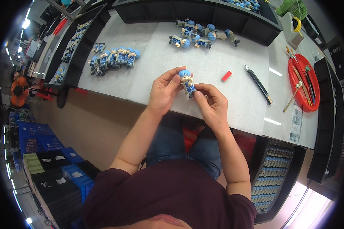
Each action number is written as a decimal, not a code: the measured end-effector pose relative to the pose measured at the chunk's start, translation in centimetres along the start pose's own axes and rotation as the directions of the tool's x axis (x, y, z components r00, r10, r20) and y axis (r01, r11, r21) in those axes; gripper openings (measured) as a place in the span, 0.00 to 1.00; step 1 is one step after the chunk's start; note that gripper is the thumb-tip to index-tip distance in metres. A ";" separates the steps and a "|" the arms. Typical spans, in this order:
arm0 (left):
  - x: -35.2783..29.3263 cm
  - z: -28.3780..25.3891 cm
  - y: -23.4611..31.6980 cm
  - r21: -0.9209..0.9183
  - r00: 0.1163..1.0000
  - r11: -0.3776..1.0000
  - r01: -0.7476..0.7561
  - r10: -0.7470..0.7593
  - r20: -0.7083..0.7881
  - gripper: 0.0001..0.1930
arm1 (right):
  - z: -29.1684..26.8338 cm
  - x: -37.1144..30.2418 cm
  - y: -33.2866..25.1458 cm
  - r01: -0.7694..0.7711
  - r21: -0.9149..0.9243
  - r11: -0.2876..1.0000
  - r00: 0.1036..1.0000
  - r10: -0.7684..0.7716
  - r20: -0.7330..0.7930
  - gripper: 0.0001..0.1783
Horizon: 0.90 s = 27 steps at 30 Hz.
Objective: The person assembles small blue and white figurines at a workbench. They pick up individual figurines, use a utility knife to trim excess plastic or flash, and then place the finished units into a black tray. The process is repeated for multiple figurines throughout the clip.
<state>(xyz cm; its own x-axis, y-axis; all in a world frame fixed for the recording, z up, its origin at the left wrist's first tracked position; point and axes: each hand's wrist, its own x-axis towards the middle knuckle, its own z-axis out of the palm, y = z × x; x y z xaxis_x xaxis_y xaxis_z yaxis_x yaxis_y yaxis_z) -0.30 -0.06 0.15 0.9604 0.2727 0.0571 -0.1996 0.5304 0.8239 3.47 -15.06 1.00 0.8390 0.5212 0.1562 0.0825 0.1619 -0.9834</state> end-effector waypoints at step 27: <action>0.2 -0.3 -0.1 -0.015 1.000 1.000 -0.004 0.004 0.013 0.15 | 0.5 0.1 0.4 0.049 -0.061 0.997 0.998 -0.051 -0.034 0.19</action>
<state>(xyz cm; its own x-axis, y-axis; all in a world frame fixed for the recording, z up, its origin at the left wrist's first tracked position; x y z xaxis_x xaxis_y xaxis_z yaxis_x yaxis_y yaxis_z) -0.19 0.16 -0.03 0.9620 0.2646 0.0677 -0.2063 0.5414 0.8151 3.37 -14.53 0.65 0.8514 0.4836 0.2033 0.1562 0.1364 -0.9783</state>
